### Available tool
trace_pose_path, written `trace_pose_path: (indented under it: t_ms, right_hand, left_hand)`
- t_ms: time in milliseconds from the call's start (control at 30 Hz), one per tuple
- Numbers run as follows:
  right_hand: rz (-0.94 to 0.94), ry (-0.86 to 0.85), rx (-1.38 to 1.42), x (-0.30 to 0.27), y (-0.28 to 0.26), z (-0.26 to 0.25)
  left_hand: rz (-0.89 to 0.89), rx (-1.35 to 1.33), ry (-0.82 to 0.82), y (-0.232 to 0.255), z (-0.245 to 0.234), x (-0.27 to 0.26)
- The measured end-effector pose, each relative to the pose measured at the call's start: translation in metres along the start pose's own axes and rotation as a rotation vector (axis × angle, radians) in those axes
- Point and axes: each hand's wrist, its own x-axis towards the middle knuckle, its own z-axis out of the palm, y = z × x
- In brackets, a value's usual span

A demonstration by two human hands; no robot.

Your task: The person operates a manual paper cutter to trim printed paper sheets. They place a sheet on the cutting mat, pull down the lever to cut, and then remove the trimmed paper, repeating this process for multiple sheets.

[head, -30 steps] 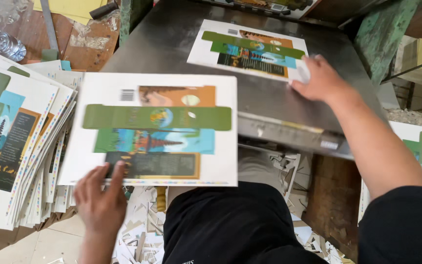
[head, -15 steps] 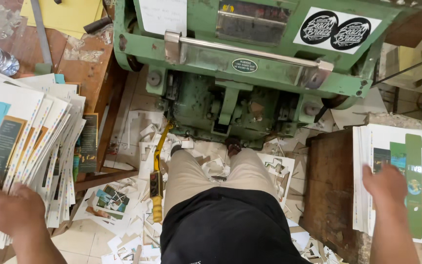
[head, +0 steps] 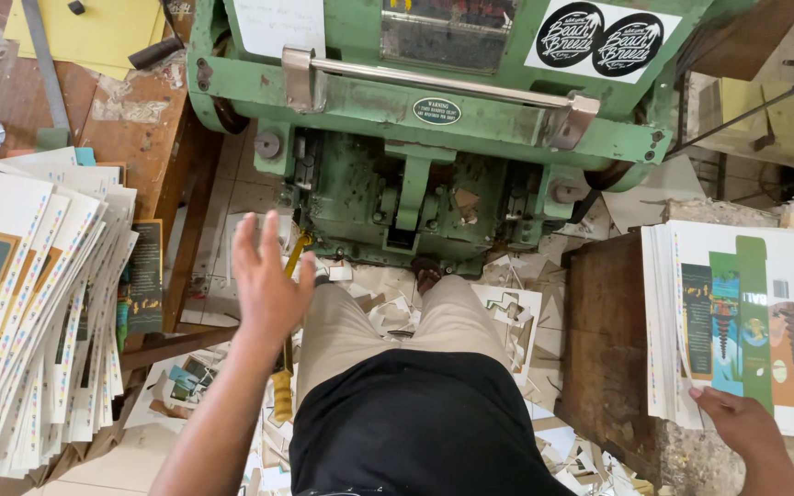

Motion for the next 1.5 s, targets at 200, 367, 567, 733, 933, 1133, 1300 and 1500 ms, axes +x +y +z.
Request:
trace_pose_path:
  t_ms: [200, 367, 567, 733, 933, 1133, 1300, 1500]
  right_hand:
    - [0.035, 0.034, -0.006, -0.008, -0.006, 0.007]
    - [-0.321, 1.081, -0.249, -0.038, 0.01, 0.041]
    - [-1.212, 1.309, 0.057, -0.098, -0.132, 0.001]
    - [-1.699, 1.006, 0.049, -0.124, -0.275, 0.018]
    - [-1.874, 0.805, -0.019, -0.094, -0.393, 0.042]
    - [-1.285, 0.2, -0.354, -0.147, -0.467, -0.03]
    - [-1.316, 0.395, 0.055, -0.22, -0.442, -0.096]
    - [-0.933, 0.455, 0.008, -0.148, -0.303, -0.058]
  left_hand:
    - [0.274, -0.201, -0.131, 0.077, 0.021, 0.007]
    - [0.543, -0.19, 0.012, 0.115, -0.011, 0.043]
    - [0.364, 0.018, -0.331, 0.097, 0.057, 0.109]
    - [0.24, 0.148, -0.746, 0.083, 0.042, 0.043]
    - [0.434, 0.171, -0.114, 0.018, -0.007, -0.097]
    - [0.1, 0.41, -0.083, -0.054, -0.117, -0.109]
    - [0.118, 0.889, 0.652, -0.183, -0.168, -0.086]
    - [-0.216, 0.784, 0.508, -0.257, -0.147, -0.13]
